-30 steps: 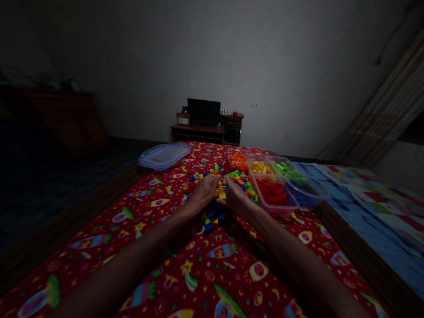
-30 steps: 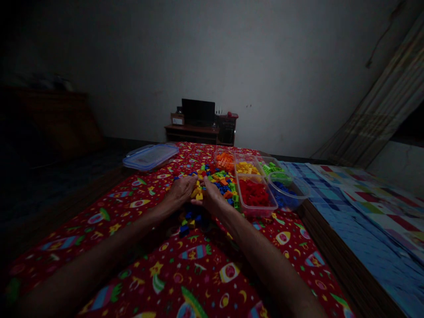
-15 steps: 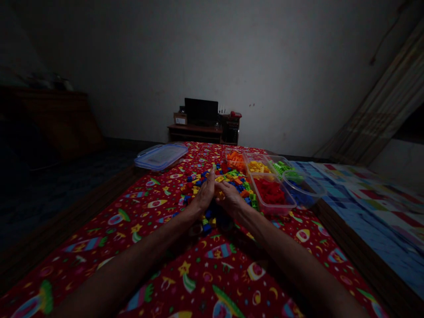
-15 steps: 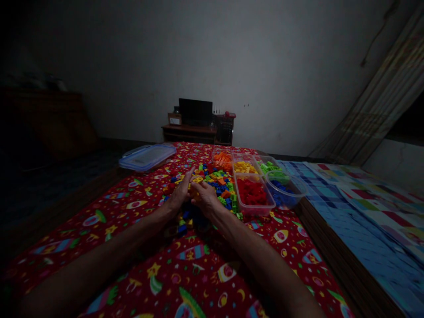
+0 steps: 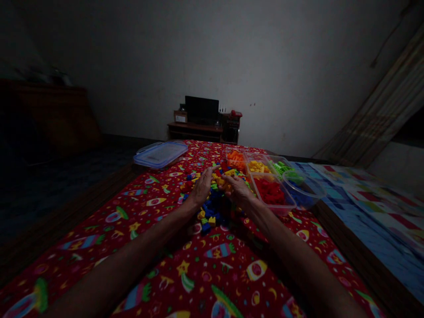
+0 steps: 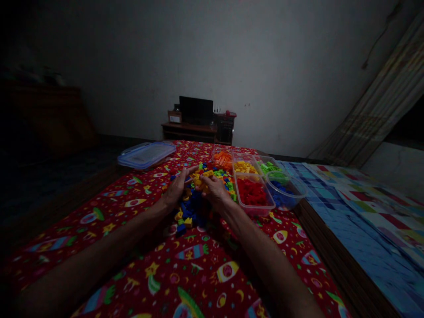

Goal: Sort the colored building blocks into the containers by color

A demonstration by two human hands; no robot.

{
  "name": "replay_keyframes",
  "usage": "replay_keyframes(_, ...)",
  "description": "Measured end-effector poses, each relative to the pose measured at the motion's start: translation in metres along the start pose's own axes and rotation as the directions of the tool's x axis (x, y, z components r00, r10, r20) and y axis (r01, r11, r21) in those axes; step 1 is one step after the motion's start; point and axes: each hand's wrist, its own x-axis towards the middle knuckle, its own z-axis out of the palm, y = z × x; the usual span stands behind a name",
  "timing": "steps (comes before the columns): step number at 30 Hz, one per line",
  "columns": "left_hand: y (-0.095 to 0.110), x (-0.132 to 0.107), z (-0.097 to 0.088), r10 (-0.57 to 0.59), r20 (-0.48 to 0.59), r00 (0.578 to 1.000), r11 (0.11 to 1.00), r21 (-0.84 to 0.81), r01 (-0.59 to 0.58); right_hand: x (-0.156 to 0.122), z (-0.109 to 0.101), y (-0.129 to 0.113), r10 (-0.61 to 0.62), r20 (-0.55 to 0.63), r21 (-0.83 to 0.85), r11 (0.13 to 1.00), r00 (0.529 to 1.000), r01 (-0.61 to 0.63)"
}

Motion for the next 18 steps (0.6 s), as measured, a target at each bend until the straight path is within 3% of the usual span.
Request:
replay_keyframes(3,-0.005,0.012,-0.017,0.025,-0.085,0.996,1.0,0.021,-0.023,0.011,-0.022,-0.024,-0.042,-0.084,0.055,0.997,0.996,0.047)
replay_keyframes(6,-0.012,0.026,-0.042,0.013,-0.165,0.986,0.995,0.098,0.004,0.031,-0.054,-0.056,-0.189,-0.18,-0.039,0.982,0.965,0.185)
replay_keyframes(8,-0.017,0.034,-0.058,-0.043,-0.165,0.985,0.991,0.118,0.063,0.047,-0.075,-0.075,-0.237,-0.274,-0.159,0.967,0.932,0.2)
replay_keyframes(11,-0.023,0.04,-0.076,-0.115,-0.061,0.991,0.975,0.181,0.125,0.07,-0.102,-0.093,-0.233,-0.364,-0.398,0.914,0.902,0.075)
replay_keyframes(14,-0.029,0.039,-0.086,-0.115,0.07,0.991,0.929,0.36,0.083,0.088,-0.123,-0.098,-0.187,-0.332,-0.572,0.82,0.925,-0.039)
replay_keyframes(18,-0.037,0.033,-0.09,-0.121,0.144,0.982,0.82,0.572,0.017,0.104,-0.132,-0.101,-0.287,-0.284,-0.78,0.625,0.915,-0.046)
